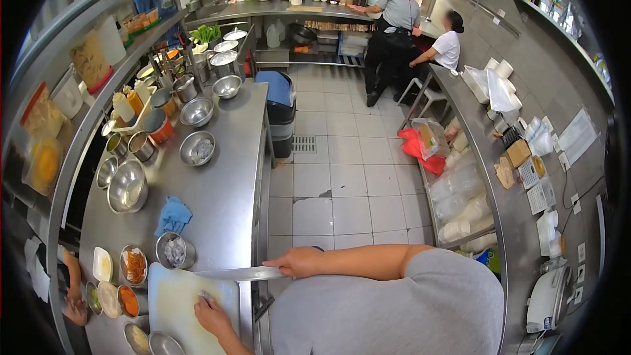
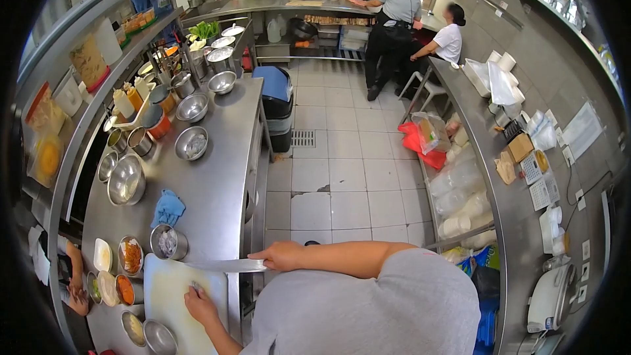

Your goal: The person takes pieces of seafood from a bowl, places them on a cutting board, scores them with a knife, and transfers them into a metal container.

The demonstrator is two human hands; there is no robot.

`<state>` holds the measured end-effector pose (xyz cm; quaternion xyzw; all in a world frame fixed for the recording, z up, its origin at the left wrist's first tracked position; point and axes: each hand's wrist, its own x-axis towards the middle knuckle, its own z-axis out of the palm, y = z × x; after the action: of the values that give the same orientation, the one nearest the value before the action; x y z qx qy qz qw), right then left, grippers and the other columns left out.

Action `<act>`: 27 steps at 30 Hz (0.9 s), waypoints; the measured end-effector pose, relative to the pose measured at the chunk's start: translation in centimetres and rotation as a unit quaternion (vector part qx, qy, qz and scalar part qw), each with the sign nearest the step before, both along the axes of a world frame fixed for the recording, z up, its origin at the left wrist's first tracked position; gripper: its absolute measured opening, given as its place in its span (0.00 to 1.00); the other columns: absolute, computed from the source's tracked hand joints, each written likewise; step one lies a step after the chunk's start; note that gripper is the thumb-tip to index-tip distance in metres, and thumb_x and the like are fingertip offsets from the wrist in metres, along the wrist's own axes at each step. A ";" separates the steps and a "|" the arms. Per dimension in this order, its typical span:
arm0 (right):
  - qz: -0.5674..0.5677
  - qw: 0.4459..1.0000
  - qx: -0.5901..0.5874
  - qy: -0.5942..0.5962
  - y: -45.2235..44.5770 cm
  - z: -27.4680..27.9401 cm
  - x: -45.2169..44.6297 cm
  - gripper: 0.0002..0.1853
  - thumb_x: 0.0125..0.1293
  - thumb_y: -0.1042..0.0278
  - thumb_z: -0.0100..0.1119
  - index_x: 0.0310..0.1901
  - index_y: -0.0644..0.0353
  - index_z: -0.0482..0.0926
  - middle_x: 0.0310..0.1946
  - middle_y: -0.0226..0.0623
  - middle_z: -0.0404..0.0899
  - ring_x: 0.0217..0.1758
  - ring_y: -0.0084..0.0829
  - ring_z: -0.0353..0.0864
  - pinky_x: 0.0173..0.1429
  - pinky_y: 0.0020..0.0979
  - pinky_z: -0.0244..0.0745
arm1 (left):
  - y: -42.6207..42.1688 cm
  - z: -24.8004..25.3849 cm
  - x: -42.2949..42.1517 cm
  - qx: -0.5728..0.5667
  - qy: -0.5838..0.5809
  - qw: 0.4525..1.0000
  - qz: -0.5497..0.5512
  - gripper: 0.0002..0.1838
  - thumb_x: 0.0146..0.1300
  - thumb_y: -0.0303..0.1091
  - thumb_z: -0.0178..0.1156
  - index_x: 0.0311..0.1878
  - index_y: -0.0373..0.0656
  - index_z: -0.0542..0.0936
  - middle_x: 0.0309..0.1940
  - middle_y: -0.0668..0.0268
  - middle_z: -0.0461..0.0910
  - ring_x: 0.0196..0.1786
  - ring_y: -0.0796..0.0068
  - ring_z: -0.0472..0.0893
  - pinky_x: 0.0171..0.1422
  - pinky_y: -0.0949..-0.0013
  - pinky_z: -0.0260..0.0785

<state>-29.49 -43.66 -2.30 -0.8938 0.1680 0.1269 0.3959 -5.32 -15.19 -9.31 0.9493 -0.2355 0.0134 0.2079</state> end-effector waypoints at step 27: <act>-0.028 0.999 -0.017 -0.037 -2.1 0.4 -14.6 0.30 0.81 0.58 0.58 0.81 0.22 0.72 0.52 0.45 0.90 0.55 0.52 0.89 0.60 0.52 0.83 | -0.2 -3.5 -2.5 0.014 -0.105 0.994 0.026 0.21 0.76 0.38 0.66 0.66 0.36 0.85 0.52 0.48 0.84 0.56 0.40 0.83 0.61 0.44 0.76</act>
<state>-44.09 -45.75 -1.86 -0.8995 0.1802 0.0803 0.3900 -7.77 -15.36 -12.82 0.9514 -0.2311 0.1152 0.1679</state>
